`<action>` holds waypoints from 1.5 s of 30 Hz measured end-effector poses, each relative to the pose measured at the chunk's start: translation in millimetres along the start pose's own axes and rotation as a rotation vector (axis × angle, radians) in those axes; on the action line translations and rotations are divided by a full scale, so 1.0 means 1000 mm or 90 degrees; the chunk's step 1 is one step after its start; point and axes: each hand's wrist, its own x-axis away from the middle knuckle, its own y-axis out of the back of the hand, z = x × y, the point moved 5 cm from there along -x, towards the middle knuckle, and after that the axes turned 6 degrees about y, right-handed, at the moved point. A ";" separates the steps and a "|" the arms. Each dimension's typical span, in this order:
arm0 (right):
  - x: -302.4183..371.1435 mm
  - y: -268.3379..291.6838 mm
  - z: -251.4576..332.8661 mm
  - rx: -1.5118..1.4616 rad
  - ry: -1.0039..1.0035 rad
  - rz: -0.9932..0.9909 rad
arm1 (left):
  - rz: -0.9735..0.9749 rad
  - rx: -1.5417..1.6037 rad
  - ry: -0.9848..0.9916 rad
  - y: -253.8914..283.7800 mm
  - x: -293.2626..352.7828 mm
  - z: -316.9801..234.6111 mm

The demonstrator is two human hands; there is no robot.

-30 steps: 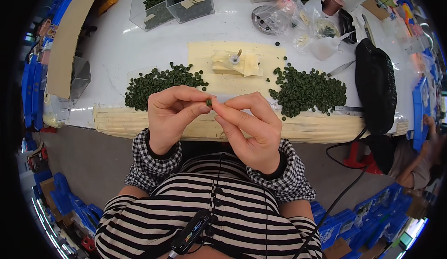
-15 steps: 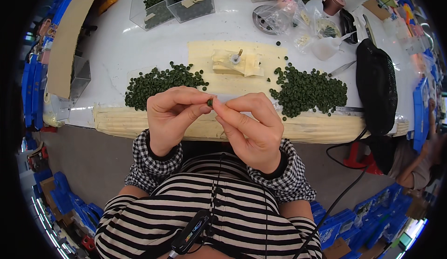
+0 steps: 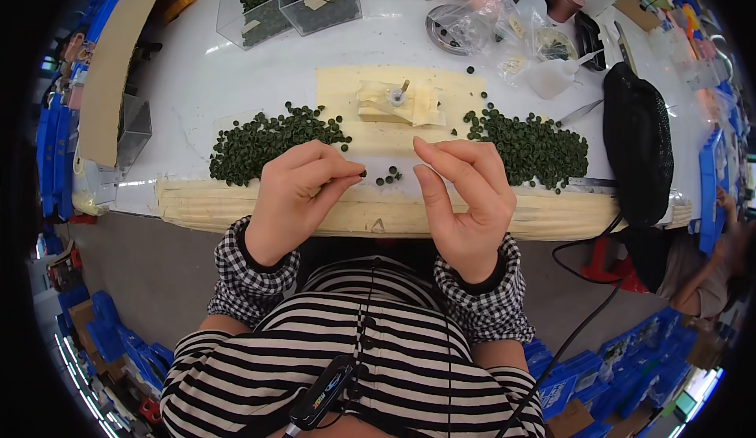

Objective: The person is manually assembling small green plastic components and black fasteners onto a white base at a factory workbench.

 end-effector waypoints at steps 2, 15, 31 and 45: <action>-0.001 0.002 -0.001 0.011 0.004 0.005 | -0.002 -0.093 -0.050 -0.008 0.001 -0.001; 0.006 -0.018 0.002 0.151 0.079 0.161 | -0.157 -0.228 -0.037 -0.001 -0.011 0.004; -0.028 0.003 -0.008 0.187 0.066 0.008 | -0.222 -0.075 0.052 0.021 -0.008 0.005; -0.059 -0.018 -0.016 0.125 0.089 0.019 | -0.029 0.755 0.254 0.000 -0.001 0.018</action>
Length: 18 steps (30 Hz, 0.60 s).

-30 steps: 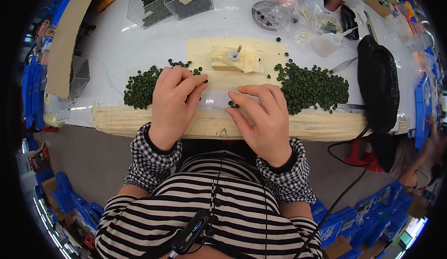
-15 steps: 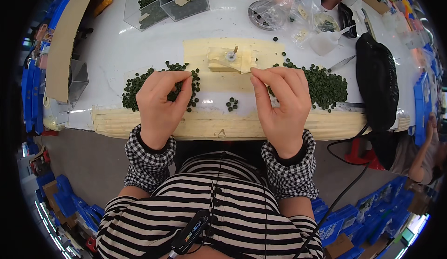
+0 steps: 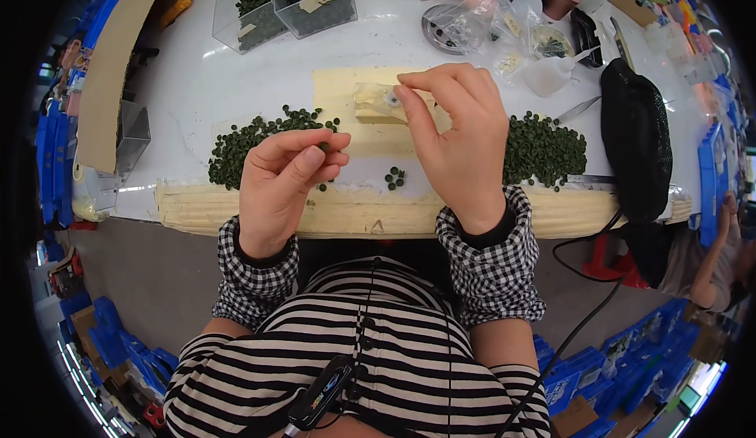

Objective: The person is manually assembling small green plastic components and black fasteners onto a white base at a factory workbench.

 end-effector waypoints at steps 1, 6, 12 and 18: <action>-0.001 0.010 0.005 -0.020 -0.004 -0.065 | 0.010 0.011 0.015 0.000 0.000 0.003; 0.004 0.030 0.033 -0.209 -0.062 -0.125 | 0.072 0.081 0.060 -0.004 -0.001 0.012; 0.015 0.007 0.030 -0.426 -0.131 -0.034 | 0.102 0.091 0.036 -0.005 -0.001 0.013; 0.017 -0.004 0.031 -0.534 -0.195 -0.007 | 0.064 0.014 0.040 -0.010 0.001 0.010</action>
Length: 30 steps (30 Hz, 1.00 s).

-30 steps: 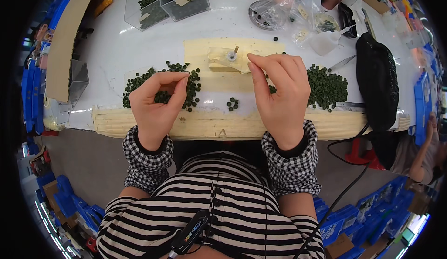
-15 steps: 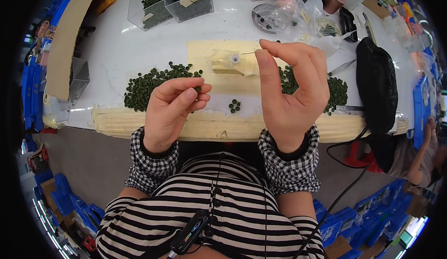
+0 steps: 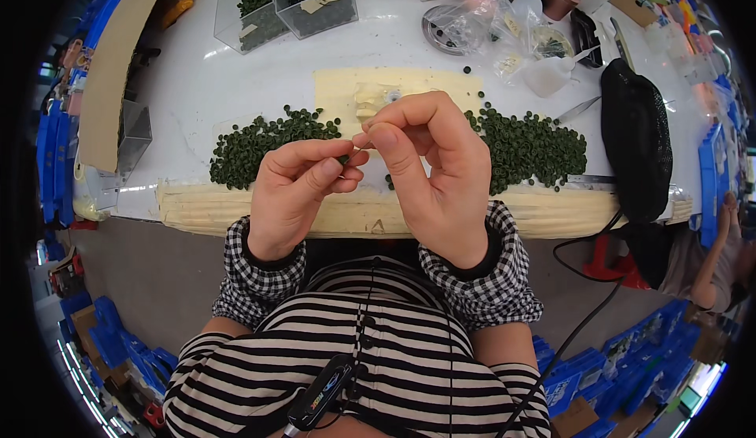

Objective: The person is manually assembling small green plastic components and black fasteners onto a white base at a factory workbench.

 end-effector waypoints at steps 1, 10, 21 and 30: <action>0.000 0.001 -0.001 0.004 0.001 0.002 | -0.001 -0.008 0.002 -0.001 0.000 -0.001; 0.001 0.002 -0.004 0.057 0.018 0.022 | 0.000 -0.028 0.002 0.000 0.001 -0.001; -0.019 0.025 -0.005 0.389 0.200 -0.115 | -0.016 -0.017 0.014 0.004 0.002 0.002; -0.021 0.017 -0.013 0.610 0.210 -0.007 | -0.010 -0.014 -0.004 0.005 0.003 0.001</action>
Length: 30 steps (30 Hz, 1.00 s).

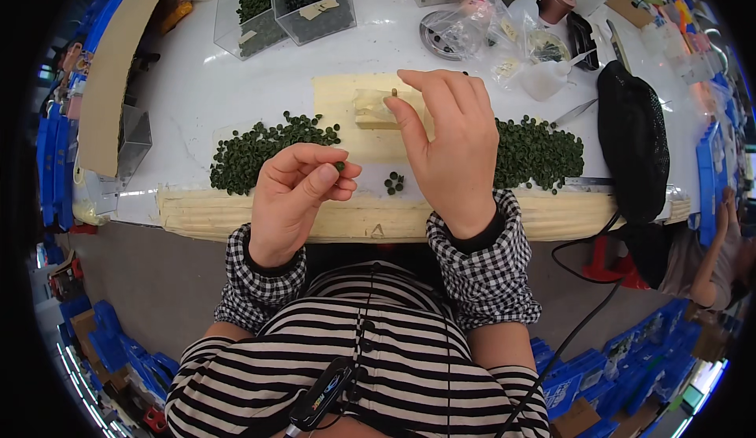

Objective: The person is manually assembling small green plastic components and black fasteners onto a white base at a factory workbench.

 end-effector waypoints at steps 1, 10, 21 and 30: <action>0.000 0.007 0.000 -0.008 -0.020 -0.011 | -0.006 -0.003 -0.003 0.001 0.001 -0.001; 0.015 0.065 -0.052 0.172 -0.094 -0.030 | -0.021 -0.007 -0.022 0.001 0.000 -0.001; 0.016 0.029 -0.062 0.283 -0.034 0.128 | -0.034 0.001 -0.028 0.003 0.000 0.002; 0.013 0.025 -0.066 0.316 -0.018 0.131 | -0.003 0.018 -0.017 -0.008 -0.004 0.008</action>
